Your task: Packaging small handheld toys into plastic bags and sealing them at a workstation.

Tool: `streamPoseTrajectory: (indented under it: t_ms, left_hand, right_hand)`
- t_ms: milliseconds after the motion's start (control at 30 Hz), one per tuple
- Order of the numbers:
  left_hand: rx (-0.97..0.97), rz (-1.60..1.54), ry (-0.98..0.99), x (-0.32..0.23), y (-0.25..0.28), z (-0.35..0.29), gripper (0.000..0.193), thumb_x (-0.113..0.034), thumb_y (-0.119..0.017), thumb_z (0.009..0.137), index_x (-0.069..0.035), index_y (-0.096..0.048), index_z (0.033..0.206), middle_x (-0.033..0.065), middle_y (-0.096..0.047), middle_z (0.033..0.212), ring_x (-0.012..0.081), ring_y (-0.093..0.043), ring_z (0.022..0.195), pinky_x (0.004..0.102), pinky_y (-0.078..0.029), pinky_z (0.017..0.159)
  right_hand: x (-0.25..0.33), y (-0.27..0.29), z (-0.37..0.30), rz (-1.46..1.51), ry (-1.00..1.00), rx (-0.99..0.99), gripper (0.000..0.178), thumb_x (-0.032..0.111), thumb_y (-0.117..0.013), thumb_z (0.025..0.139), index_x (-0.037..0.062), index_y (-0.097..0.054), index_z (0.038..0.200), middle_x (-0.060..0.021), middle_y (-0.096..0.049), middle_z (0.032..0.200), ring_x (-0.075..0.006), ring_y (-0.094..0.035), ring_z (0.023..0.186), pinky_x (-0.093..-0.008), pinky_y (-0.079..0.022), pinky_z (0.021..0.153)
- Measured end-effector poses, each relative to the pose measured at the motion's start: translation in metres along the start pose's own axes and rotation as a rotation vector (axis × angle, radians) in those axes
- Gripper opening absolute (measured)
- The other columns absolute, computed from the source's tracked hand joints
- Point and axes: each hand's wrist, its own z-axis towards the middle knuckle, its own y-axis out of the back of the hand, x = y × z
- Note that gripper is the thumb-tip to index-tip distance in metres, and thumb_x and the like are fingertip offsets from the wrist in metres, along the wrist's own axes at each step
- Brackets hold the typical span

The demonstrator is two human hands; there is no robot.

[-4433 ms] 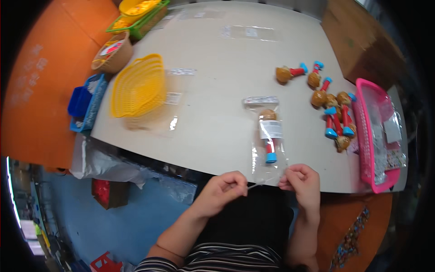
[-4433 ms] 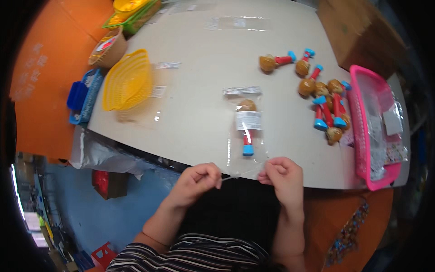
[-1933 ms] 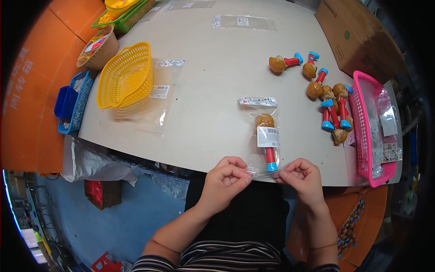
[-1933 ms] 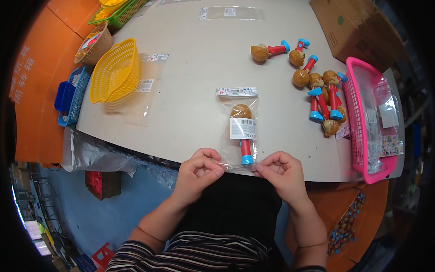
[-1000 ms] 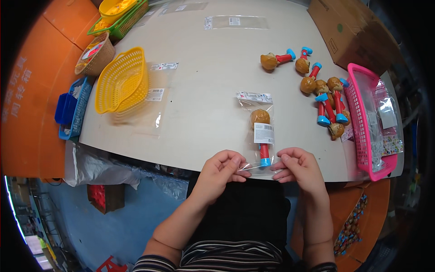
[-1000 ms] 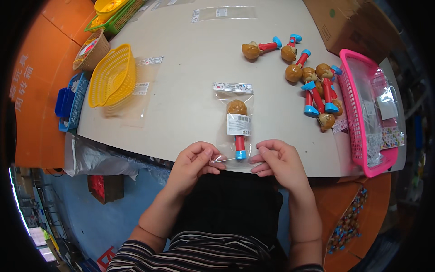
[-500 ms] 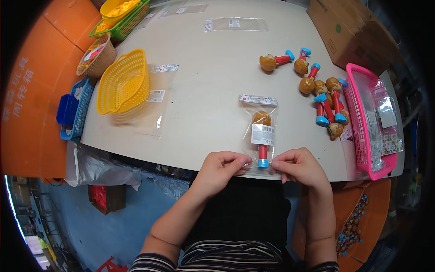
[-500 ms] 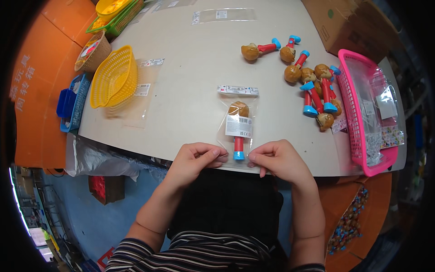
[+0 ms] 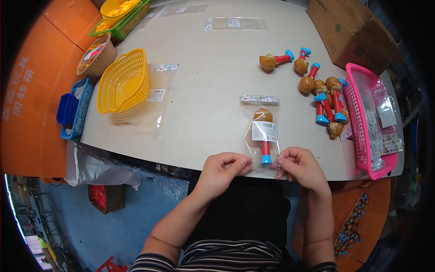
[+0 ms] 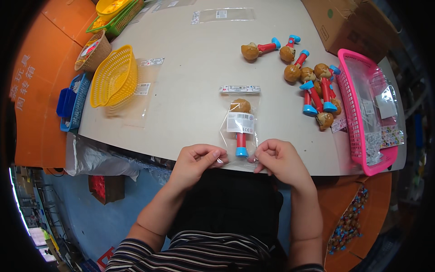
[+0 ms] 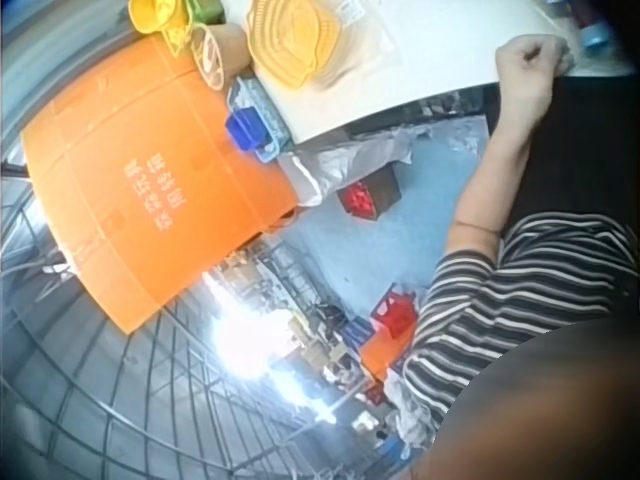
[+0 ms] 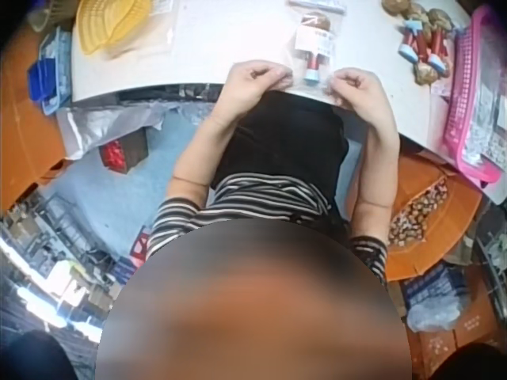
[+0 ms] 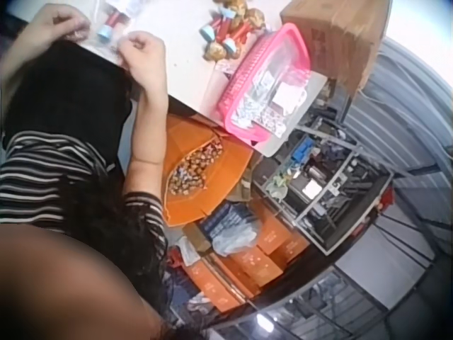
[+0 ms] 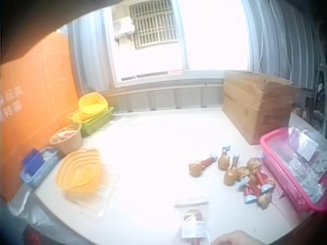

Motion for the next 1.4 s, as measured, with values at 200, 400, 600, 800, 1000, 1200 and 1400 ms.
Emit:
streamPoseTrajectory:
  t_ms: [200,400,600,800,1000,1200,1400]
  left_hand:
    - [0.066,-0.039,-0.05,-0.008,-0.003,-0.007,0.031,-0.008,-0.06,0.095,0.007,-0.058,0.122,0.0167,-0.066,0.113,0.0229,-0.066,0.105,0.0311,-0.054,0.092]
    - [0.083,-0.046,-0.039,0.0,-0.001,-0.005,0.032,0.001,-0.065,0.089,0.006,-0.06,0.121,0.0163,-0.067,0.113,0.022,-0.066,0.107,0.0301,-0.053,0.092]
    - [-0.016,0.021,-0.078,-0.004,-0.001,-0.005,0.025,0.0,-0.066,0.09,0.007,-0.064,0.113,0.0159,-0.069,0.107,0.0201,-0.067,0.101,0.0281,-0.054,0.089]
    - [0.003,0.015,-0.013,-0.001,-0.003,-0.007,0.024,0.0,-0.066,0.089,0.008,-0.065,0.111,0.0155,-0.07,0.105,0.0193,-0.068,0.099,0.0277,-0.055,0.089]
    - [0.015,0.043,-0.08,0.0,-0.004,-0.008,0.023,-0.005,-0.069,0.089,0.006,-0.067,0.108,0.0129,-0.071,0.1,0.0144,-0.068,0.093,0.0244,-0.054,0.084]
    - [-0.063,0.046,-0.114,0.0,-0.003,-0.006,0.02,-0.001,-0.071,0.086,0.006,-0.066,0.104,0.0101,-0.07,0.087,0.0107,-0.066,0.077,0.0222,-0.054,0.07]
    - [-0.057,0.031,-0.159,-0.001,-0.001,-0.004,0.033,-0.001,-0.07,0.087,0.004,-0.056,0.116,0.0047,-0.065,0.083,0.0066,-0.061,0.075,0.0179,-0.049,0.064]
  right_hand:
    - [0.003,-0.014,-0.019,0.264,-0.104,-0.115,0.019,0.013,-0.059,0.095,-0.0009,-0.056,0.108,-0.0156,-0.071,0.1,-0.0174,-0.071,0.083,-0.0218,-0.056,0.065]
    - [-0.017,-0.025,-0.021,0.223,0.042,-0.196,0.026,0.005,-0.062,0.093,-0.003,-0.055,0.116,-0.0177,-0.071,0.102,-0.0178,-0.071,0.086,-0.0235,-0.058,0.072]
    - [-0.022,-0.023,-0.019,0.224,0.016,-0.219,0.025,0.002,-0.059,0.093,-0.0047,-0.055,0.117,-0.0167,-0.071,0.101,-0.0184,-0.071,0.086,-0.0245,-0.058,0.074]
    - [-0.015,-0.035,-0.026,0.312,0.021,-0.249,0.029,0.0,-0.06,0.092,-0.0048,-0.053,0.12,-0.0154,-0.071,0.099,-0.0188,-0.071,0.087,-0.0247,-0.058,0.076]
    - [-0.027,-0.035,-0.022,0.301,0.107,-0.269,0.028,-0.001,-0.065,0.089,-0.0042,-0.053,0.114,-0.0141,-0.071,0.092,-0.0179,-0.071,0.085,-0.025,-0.058,0.075]
    - [-0.03,-0.033,-0.023,0.308,0.136,-0.266,0.017,-0.003,-0.066,0.088,-0.0019,-0.054,0.101,-0.0143,-0.071,0.088,-0.0172,-0.071,0.08,-0.0247,-0.058,0.073]
    - [-0.033,-0.031,-0.026,0.344,0.173,-0.247,0.015,-0.005,-0.066,0.087,0.0006,-0.053,0.092,-0.0141,-0.07,0.086,-0.0172,-0.07,0.079,-0.025,-0.058,0.073]
